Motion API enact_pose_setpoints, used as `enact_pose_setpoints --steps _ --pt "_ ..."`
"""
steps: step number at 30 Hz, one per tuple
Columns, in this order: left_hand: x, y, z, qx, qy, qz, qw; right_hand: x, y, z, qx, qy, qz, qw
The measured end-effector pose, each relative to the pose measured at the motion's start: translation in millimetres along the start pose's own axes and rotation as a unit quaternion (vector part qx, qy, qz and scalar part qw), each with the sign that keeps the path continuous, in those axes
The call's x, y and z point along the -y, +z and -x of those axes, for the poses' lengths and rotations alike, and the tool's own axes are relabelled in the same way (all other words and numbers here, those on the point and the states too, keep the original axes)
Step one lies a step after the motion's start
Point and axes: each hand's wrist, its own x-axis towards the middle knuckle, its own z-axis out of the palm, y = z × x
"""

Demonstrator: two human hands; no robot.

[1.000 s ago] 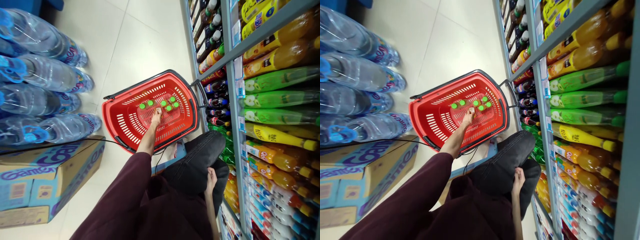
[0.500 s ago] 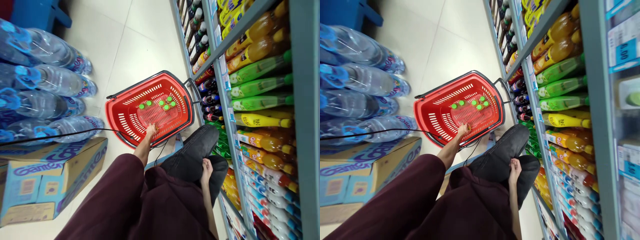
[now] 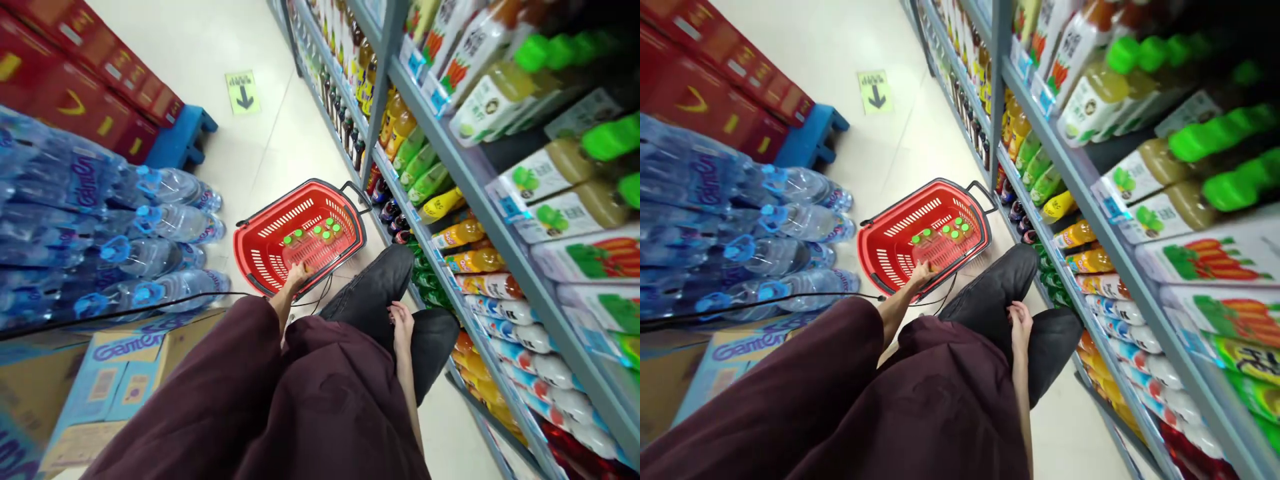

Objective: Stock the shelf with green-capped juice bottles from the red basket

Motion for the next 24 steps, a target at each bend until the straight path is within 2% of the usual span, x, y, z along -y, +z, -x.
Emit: enact_pose_setpoints --steps 6,11,14,18,21,24 --pt "-14.7 -19.8 48.2 -0.056 -0.041 -0.023 0.997 3.1 -10.8 1.9 0.018 0.015 -0.057 0.998" --pt "-38.6 -36.2 70.6 -0.125 -0.059 -0.031 0.990 5.5 -17.0 -1.0 0.014 -0.006 -0.102 0.995" --pt "-59.1 -55.3 79.5 -0.155 -0.027 -0.041 0.987 6.8 -19.2 -2.1 0.010 -0.016 -0.121 0.992" --pt "-91.6 -83.2 89.5 -0.175 0.048 -0.069 0.981 7.0 -20.1 -2.5 0.003 -0.021 -0.141 0.990" --pt "-121.8 -99.6 100.2 -0.184 0.104 -0.090 0.973 6.2 -19.4 -2.7 0.002 -0.024 -0.149 0.989" --pt "-157.9 -112.2 122.1 -0.193 0.173 -0.105 0.960 5.8 -18.1 -3.2 0.008 -0.031 -0.152 0.988"
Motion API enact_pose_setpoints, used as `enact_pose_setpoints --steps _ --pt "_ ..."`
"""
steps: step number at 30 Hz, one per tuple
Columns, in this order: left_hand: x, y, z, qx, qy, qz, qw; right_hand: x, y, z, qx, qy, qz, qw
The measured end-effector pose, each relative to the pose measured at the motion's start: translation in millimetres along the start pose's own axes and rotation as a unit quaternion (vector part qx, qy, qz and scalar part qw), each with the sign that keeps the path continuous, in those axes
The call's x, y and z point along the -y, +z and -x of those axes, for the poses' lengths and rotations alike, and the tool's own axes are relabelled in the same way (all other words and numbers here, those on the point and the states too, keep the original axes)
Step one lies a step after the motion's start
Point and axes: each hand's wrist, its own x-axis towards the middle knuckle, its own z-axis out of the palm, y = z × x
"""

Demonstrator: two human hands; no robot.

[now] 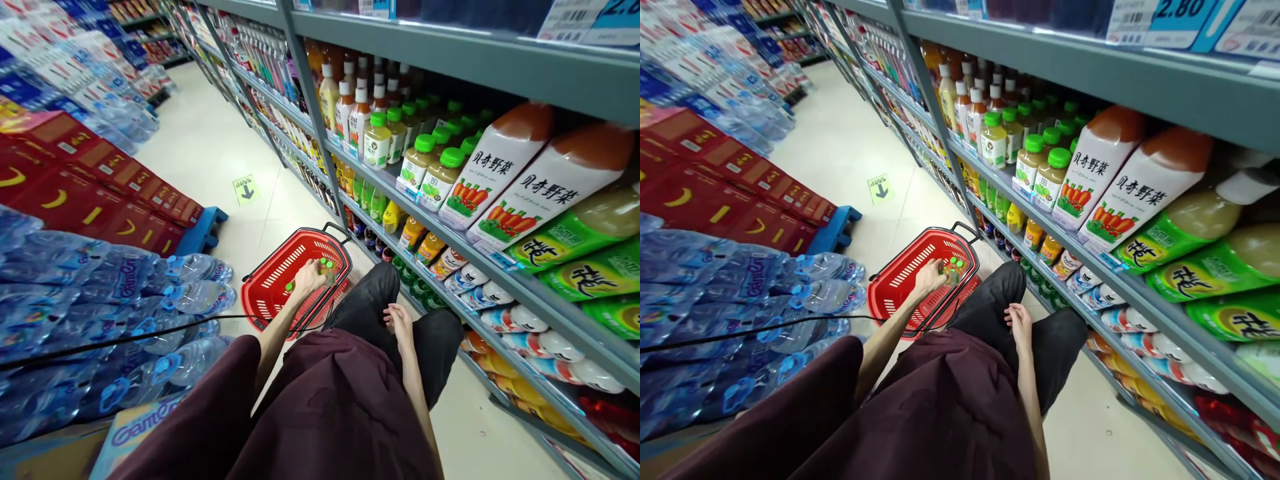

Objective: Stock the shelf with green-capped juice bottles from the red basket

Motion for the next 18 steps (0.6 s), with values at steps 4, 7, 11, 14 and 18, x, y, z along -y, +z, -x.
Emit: enact_pose_setpoints --steps 4,7,11,14,18 --pt "-55.9 -36.8 19.8 -0.005 0.118 0.004 0.993 1.2 3.5 1.2 0.019 -0.014 0.005 1.000" --pt "-94.3 -56.5 42.3 0.003 0.221 0.027 0.975 5.5 9.1 6.1 0.046 -0.062 0.008 0.997" --pt "-134.3 -50.2 67.5 0.031 0.356 0.143 0.923 11.3 13.2 15.1 0.075 -0.095 -0.026 0.992" --pt "-152.1 -21.6 77.3 0.062 0.382 0.236 0.891 9.7 5.3 18.7 0.041 -0.094 -0.027 0.994" --pt "-155.1 22.4 79.9 0.082 0.300 0.427 0.849 2.7 -8.8 17.4 -0.017 -0.091 -0.043 0.995"
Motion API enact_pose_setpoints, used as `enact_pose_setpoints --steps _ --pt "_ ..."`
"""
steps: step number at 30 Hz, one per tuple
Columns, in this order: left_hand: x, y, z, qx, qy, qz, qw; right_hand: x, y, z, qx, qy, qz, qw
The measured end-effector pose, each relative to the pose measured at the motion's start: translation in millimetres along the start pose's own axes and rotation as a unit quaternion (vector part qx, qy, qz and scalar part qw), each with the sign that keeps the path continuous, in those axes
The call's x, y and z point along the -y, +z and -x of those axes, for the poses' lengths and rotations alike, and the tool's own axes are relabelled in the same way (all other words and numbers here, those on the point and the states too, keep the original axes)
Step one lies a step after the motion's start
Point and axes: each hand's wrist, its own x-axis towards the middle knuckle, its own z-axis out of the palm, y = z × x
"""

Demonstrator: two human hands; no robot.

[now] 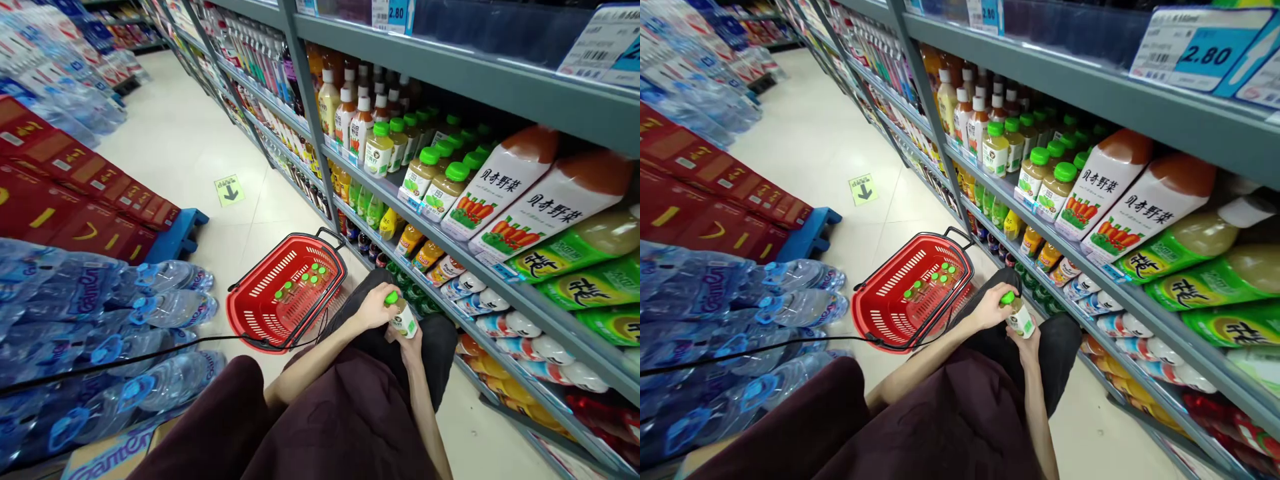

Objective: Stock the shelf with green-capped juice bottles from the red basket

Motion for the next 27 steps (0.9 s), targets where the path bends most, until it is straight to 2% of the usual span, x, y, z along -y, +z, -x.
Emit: enact_pose_setpoints --steps 2,3,5,7,9,12,15,19,27 --pt "15.1 7.7 3.4 -0.021 -0.055 0.149 0.987 -1.5 -0.8 -1.7 -0.017 0.017 -0.026 0.999" --pt "21.3 10.2 4.6 -0.018 -0.090 0.231 0.969 -1.3 0.6 -2.6 -0.018 0.026 -0.039 0.999" --pt "30.5 13.4 5.4 0.018 -0.156 0.372 0.915 1.2 5.4 -4.3 -0.005 0.040 -0.060 0.997" --pt "36.1 14.9 3.3 0.051 -0.204 0.446 0.870 5.5 10.1 -5.9 0.020 0.052 -0.080 0.995" --pt "39.9 15.6 -1.6 0.054 -0.230 0.471 0.850 10.0 13.1 -7.6 0.047 0.071 -0.101 0.991" --pt "45.3 17.4 -11.2 0.027 -0.248 0.487 0.837 13.4 14.4 -11.4 0.071 0.118 -0.122 0.983" --pt "50.1 20.8 -17.6 0.014 -0.259 0.489 0.833 11.2 14.6 -16.4 0.057 0.145 -0.122 0.980" --pt "52.5 24.3 -18.4 0.024 -0.270 0.465 0.843 3.9 13.9 -21.7 0.025 0.135 -0.124 0.983" --pt "55.1 28.1 -19.1 0.006 -0.288 0.466 0.837 -4.4 7.5 -24.1 0.039 0.126 -0.184 0.974"
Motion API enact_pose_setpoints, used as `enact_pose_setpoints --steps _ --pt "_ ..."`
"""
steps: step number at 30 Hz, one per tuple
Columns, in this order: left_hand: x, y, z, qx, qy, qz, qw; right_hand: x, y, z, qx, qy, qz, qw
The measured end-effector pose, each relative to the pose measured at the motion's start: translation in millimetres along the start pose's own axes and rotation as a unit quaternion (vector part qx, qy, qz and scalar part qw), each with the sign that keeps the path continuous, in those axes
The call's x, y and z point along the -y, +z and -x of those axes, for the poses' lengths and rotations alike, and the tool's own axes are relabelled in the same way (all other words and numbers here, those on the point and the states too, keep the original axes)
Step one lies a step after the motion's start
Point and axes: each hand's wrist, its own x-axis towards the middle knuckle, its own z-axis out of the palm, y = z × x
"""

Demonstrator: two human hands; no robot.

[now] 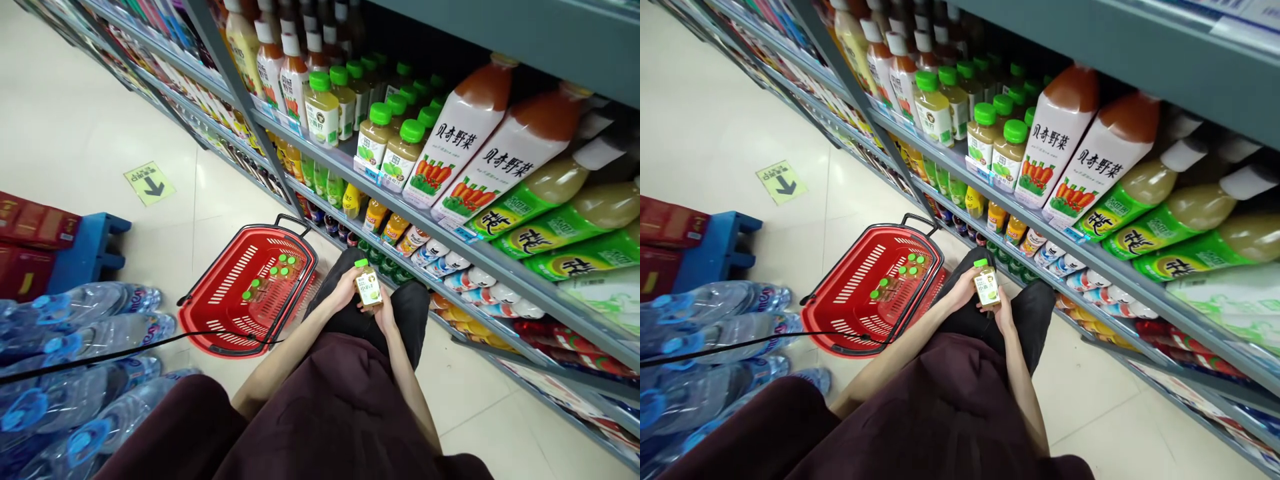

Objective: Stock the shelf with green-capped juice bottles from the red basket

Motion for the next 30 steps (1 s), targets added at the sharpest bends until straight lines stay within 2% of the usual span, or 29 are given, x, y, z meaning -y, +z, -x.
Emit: enact_pose_setpoints --steps 18,27,30 --pt "0.5 1.4 -1.7 -0.009 -0.017 0.034 0.999 -0.2 -3.0 -1.9 -0.010 0.010 0.013 1.000" --pt "-0.3 2.4 -2.9 -0.036 0.012 0.041 0.998 3.7 3.2 1.7 -0.079 -0.111 0.141 0.981" --pt "0.0 1.2 -2.6 -0.030 0.013 0.034 0.999 3.9 7.4 7.8 -0.105 -0.189 0.223 0.951"
